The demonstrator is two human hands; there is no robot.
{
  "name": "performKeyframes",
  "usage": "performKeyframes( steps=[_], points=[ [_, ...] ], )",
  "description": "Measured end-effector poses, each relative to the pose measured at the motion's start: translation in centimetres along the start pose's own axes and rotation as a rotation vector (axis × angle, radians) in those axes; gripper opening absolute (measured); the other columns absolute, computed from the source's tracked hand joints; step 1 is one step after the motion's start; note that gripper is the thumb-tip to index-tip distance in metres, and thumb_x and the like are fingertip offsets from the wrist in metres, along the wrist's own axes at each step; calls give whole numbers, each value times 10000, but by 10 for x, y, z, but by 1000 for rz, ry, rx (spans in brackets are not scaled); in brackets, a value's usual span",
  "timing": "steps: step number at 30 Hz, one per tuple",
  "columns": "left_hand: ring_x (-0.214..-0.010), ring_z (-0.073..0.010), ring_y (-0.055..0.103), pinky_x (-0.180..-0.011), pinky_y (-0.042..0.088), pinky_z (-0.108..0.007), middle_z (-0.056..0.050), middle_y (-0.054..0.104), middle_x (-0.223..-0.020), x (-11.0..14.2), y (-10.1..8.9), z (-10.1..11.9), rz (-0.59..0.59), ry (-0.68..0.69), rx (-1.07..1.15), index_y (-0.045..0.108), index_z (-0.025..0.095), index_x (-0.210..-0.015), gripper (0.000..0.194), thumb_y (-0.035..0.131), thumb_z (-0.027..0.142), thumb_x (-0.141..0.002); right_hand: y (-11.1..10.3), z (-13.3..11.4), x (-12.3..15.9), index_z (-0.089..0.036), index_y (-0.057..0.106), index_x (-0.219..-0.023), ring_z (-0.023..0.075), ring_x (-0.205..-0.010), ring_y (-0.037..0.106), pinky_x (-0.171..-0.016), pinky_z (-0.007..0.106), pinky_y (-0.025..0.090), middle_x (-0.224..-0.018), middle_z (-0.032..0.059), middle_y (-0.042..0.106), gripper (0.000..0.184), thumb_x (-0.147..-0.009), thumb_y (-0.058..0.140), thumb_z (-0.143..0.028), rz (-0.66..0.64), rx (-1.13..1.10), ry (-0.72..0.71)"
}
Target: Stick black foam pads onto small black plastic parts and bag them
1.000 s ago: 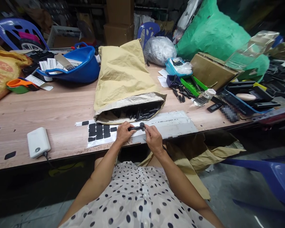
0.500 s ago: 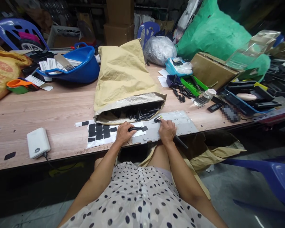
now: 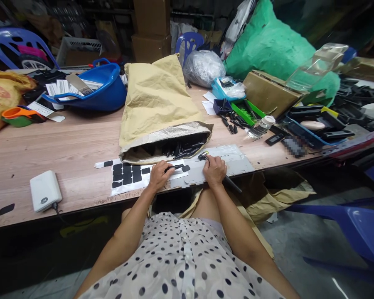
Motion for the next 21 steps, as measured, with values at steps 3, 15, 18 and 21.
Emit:
performKeyframes(
  steps=[3, 15, 18, 21],
  points=[
    [-851, -194, 629, -813, 507, -323, -29, 693, -902, 22, -5, 15, -48, 44, 112, 717, 229, -983, 244, 522, 367, -934, 1, -1, 0, -214, 722, -1091, 242, -913, 458, -744, 335, 316, -940, 96, 587, 282, -883, 536, -177, -14, -7, 7],
    [-529, -212, 595, -496, 387, -303, -14, 565, -534, 115, 44, -25, -217, -158, -169, 639, 224, -694, 168, 602, 301, -838, 0, -4, 1, -209, 717, -1090, 244, -921, 462, -731, 330, 304, -948, 97, 595, 274, -889, 532, -180, -15, 10, 7],
    [-474, -186, 551, -473, 340, -282, 10, 499, -480, 111, 43, -23, -319, -107, -174, 614, 219, -635, 191, 656, 314, -794, -1, -5, 1, -217, 714, -1094, 249, -928, 463, -733, 336, 306, -959, 99, 598, 275, -890, 534, -180, -32, 9, 15],
    [-509, -179, 577, -498, 381, -281, 10, 582, -540, 90, 29, 8, -466, -76, -21, 688, 222, -736, 128, 678, 330, -802, -2, -6, 1, -220, 712, -1112, 252, -940, 469, -741, 339, 310, -974, 102, 599, 280, -901, 531, -189, -58, 20, 29]
  ],
)
Point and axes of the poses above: each hand's wrist, its own x-axis away from the middle knuckle, its own y-axis out of the palm, z = x × y, the point moved 1 cm from there along -x, towards the middle knuckle
